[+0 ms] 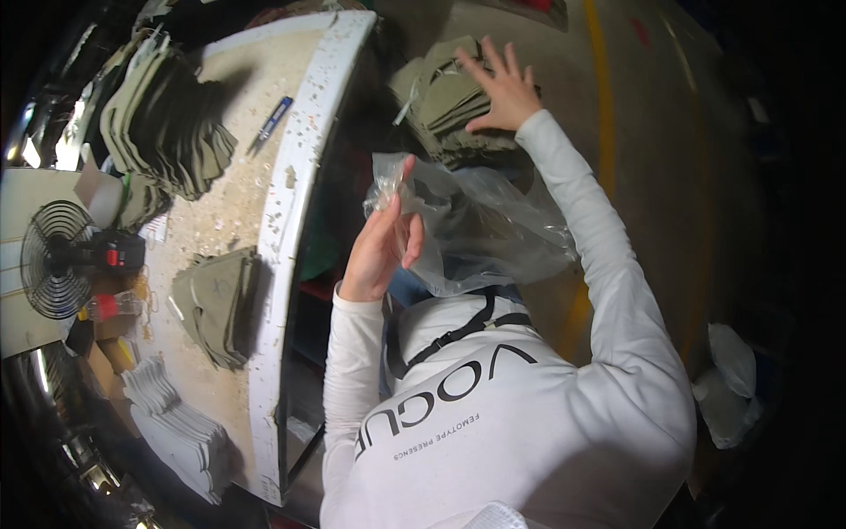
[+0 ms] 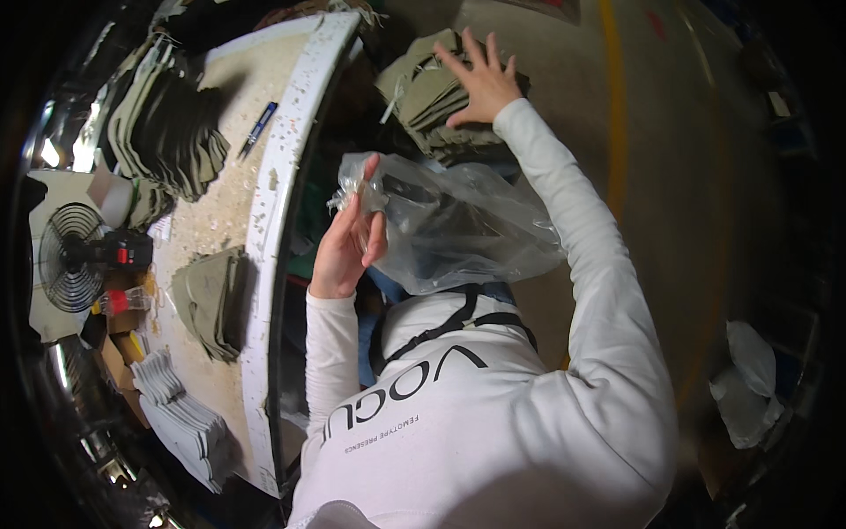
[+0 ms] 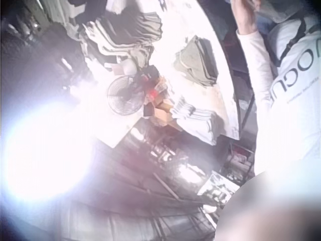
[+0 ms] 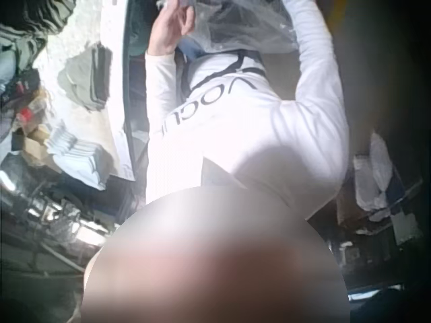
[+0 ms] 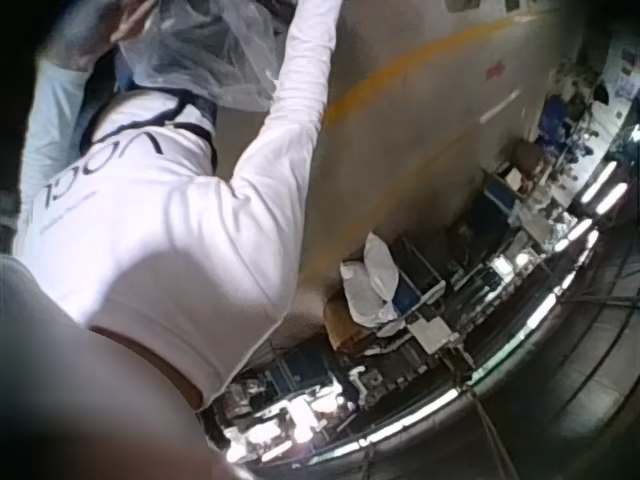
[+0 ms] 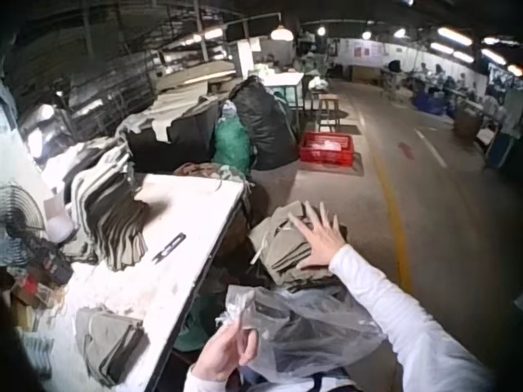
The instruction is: The person unpacks olive-green fabric pieces from a plastic bag and places them on a table. They then separate the pieces into two piles, repeatedly picking up individual pieces and moving them between piles.
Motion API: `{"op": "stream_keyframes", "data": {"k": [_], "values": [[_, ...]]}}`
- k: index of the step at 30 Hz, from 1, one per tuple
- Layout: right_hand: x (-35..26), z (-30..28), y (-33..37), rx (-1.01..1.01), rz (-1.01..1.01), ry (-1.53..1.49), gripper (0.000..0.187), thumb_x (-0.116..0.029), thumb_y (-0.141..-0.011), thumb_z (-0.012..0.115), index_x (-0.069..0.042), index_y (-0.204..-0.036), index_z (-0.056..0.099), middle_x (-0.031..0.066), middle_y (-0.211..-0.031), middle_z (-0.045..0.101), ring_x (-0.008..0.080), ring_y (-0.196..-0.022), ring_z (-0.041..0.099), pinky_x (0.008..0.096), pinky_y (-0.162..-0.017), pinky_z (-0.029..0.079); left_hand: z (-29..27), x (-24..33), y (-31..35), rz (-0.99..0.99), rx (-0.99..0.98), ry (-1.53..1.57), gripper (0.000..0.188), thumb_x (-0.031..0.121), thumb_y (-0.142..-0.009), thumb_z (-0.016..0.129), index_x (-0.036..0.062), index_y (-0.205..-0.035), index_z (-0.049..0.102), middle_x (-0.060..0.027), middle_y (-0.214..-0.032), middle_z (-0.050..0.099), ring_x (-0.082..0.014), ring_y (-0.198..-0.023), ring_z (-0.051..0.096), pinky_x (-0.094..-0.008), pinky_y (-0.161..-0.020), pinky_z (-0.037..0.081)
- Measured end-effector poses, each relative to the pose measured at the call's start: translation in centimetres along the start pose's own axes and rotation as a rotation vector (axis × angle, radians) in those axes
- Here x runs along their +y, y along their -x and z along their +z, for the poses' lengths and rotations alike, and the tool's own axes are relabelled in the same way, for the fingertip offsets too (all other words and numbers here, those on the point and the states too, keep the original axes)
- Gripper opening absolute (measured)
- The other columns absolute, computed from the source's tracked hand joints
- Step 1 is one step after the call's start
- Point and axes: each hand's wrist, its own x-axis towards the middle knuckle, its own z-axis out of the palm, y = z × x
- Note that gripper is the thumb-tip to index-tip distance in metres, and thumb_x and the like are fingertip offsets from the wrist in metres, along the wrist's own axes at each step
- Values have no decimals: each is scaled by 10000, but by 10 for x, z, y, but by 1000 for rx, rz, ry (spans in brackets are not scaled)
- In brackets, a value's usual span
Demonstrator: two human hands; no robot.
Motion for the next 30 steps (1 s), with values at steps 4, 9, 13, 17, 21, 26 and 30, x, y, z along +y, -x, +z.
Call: {"op": "stream_keyframes", "data": {"k": [4, 9, 13, 17, 21, 26, 30], "values": [[11, 31, -18, -2, -91, -80, 884, -493, -617, 829, -333, -1389, 429, 200, -1531, 224, 458, -1286, 402, 577, -1017, 384, -3, 10, 4, 77, 134, 10, 542, 354, -1032, 369, 105, -1499, 253, -48, -694, 554, -131, -618, 536, -249, -639, 434], [36, 25, -28, 291, -87, -328, 610, -533, -753, 729, -66, -1134, 632, 214, -1212, 598, 374, -992, 643, 414, -859, 521, -11, 15, -2, 40, 161, -73, 526, 287, -1022, 412, 93, -1489, 271, -34, -667, 526, -112, -593, 517, -235, -608, 426], [49, -21, -22, 349, 264, -623, 482, -421, -830, 722, 8, -1040, 657, 155, -996, 682, 209, -950, 662, 340, -818, 516, -17, 18, 0, 18, 113, -37, 517, 315, -1029, 390, 109, -1489, 274, -16, -620, 471, -79, -495, 421, -205, -492, 348], [32, -72, 22, 420, 43, -1806, 325, -262, -941, 620, -17, -1156, 618, 59, -1032, 655, 178, -928, 625, 309, -864, 499, -25, 20, 1, 21, 162, 70, 510, 371, -1036, 355, 150, -1490, 283, -2, -595, 425, -67, -445, 331, -197, -441, 284], [-25, -44, 73, 58, 22, -2194, 338, -260, -926, 640, 2, -1137, 617, 69, -1038, 656, 168, -908, 623, 310, -849, 502, -27, 26, 5, -12, 139, 172, 510, 413, -1042, 315, 168, -1488, 290, 22, -563, 374, -55, -405, 279, -175, -417, 260], [-79, 30, 73, -293, 4, -1306, 342, -286, -876, 697, 17, -1027, 647, 88, -984, 676, 124, -855, 613, 301, -776, 504, -20, 40, 37, 125, 121, 473, 493, 383, -1053, 280, 155, -1489, 262, 30, -490, 374, -43, -307, 248, -170, -306, 227], [-121, 20, 75, -291, -321, -791, 277, -239, -796, 741, -34, -969, 672, 138, -986, 676, 276, -900, 663, 362, -793, 511, -7, 41, 54, 85, 293, 342, 518, 329, -1060, 251, 78, -1507, 179, 54, -447, 340, -20, -293, 252, -161, -302, 237]]}}
